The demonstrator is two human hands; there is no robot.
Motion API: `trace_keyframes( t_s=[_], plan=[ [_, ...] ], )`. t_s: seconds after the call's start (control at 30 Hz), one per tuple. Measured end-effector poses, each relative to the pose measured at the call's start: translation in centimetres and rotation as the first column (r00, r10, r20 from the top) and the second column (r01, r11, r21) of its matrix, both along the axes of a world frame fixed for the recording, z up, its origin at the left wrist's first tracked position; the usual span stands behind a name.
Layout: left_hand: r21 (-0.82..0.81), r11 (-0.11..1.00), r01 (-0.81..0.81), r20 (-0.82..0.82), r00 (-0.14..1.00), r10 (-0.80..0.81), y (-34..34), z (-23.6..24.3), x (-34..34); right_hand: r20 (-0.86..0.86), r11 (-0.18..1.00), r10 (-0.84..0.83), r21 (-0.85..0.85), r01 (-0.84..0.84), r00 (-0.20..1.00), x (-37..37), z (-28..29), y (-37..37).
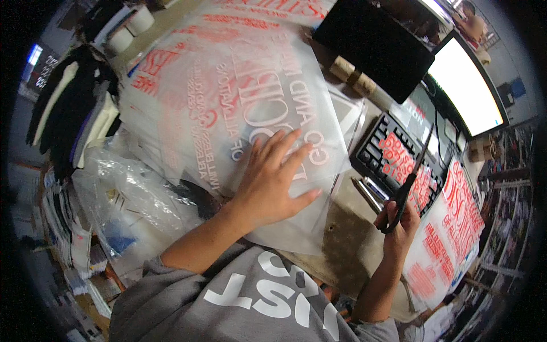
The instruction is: The person uses scissors to cut a white plastic bag printed with red text into narrow strips. They repeatedly trim the bag, then fold and roll the resulting strips into a compact bundle on the desk.
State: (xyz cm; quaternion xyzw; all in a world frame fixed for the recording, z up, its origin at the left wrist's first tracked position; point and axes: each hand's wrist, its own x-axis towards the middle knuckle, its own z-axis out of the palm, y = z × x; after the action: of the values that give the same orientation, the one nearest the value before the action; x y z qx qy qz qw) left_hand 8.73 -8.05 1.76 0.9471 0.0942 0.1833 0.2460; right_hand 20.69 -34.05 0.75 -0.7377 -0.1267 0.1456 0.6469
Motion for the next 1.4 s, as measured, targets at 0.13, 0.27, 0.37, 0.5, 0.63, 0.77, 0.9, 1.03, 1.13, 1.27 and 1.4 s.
trace_keyframes(
  t_s=[0.13, 0.27, 0.37, 0.5, 0.63, 0.77, 0.9, 1.03, 1.13, 1.27, 1.4],
  plan=[
    [0.087, 0.995, 0.053, -0.185, 0.982, -0.036, 0.8, -2.4, -1.6, -0.117, 0.992, 0.120, 0.056, -0.114, 0.986, -0.9, 0.7, 0.8],
    [0.051, 0.996, 0.080, -0.147, 0.986, -0.071, 2.6, -2.6, -2.4, -0.211, 0.990, 0.133, 0.074, -0.119, 0.969, -3.5, 1.7, 0.5],
    [0.036, 0.992, 0.123, -0.140, 0.983, -0.117, 4.5, -2.5, -2.9, -0.389, 0.991, 0.135, 0.029, -0.134, 0.911, -7.2, 2.5, -0.2],
    [0.029, 0.996, 0.085, -0.187, 0.979, -0.078, 5.9, -1.4, -4.5, -0.585, 0.929, 0.350, 0.120, -0.349, 0.732, -10.5, 2.6, -0.4],
    [-0.030, 0.998, 0.047, -0.111, 0.993, -0.050, 4.0, -1.4, -3.6, -0.644, 0.782, 0.496, 0.041, -0.621, 0.582, -11.5, 2.2, 0.7],
    [0.005, 0.997, 0.078, -0.110, 0.991, -0.077, 3.8, -2.7, -3.3, -0.679, 0.821, 0.416, -0.005, -0.571, 0.605, -11.9, 2.6, 2.1],
    [0.001, 0.997, 0.073, -0.083, 0.994, -0.072, 4.0, -3.0, -3.3, -0.668, 0.835, 0.395, -0.026, -0.550, 0.630, -12.2, 2.4, 2.4],
    [-0.076, 0.994, 0.082, -0.113, 0.989, -0.091, 4.0, -2.0, -3.8, -0.614, 0.831, 0.419, -0.038, -0.556, 0.669, -12.1, 2.6, 4.0],
    [-0.101, 0.992, 0.074, -0.149, 0.985, -0.089, 3.3, -1.0, -4.1, -0.624, 0.860, 0.367, -0.054, -0.507, 0.689, -12.1, 2.6, 5.2],
    [-0.111, 0.994, 0.005, -0.075, 0.997, -0.014, 1.8, -1.4, -3.9, -0.629, 0.878, 0.339, -0.055, -0.475, 0.700, -12.4, 2.2, 5.8],
    [-0.065, 0.998, -0.001, -0.011, 1.000, 0.000, 1.3, -2.6, -4.2, -0.658, 0.892, 0.330, -0.017, -0.452, 0.677, -12.5, 2.6, 6.4]
  ],
)
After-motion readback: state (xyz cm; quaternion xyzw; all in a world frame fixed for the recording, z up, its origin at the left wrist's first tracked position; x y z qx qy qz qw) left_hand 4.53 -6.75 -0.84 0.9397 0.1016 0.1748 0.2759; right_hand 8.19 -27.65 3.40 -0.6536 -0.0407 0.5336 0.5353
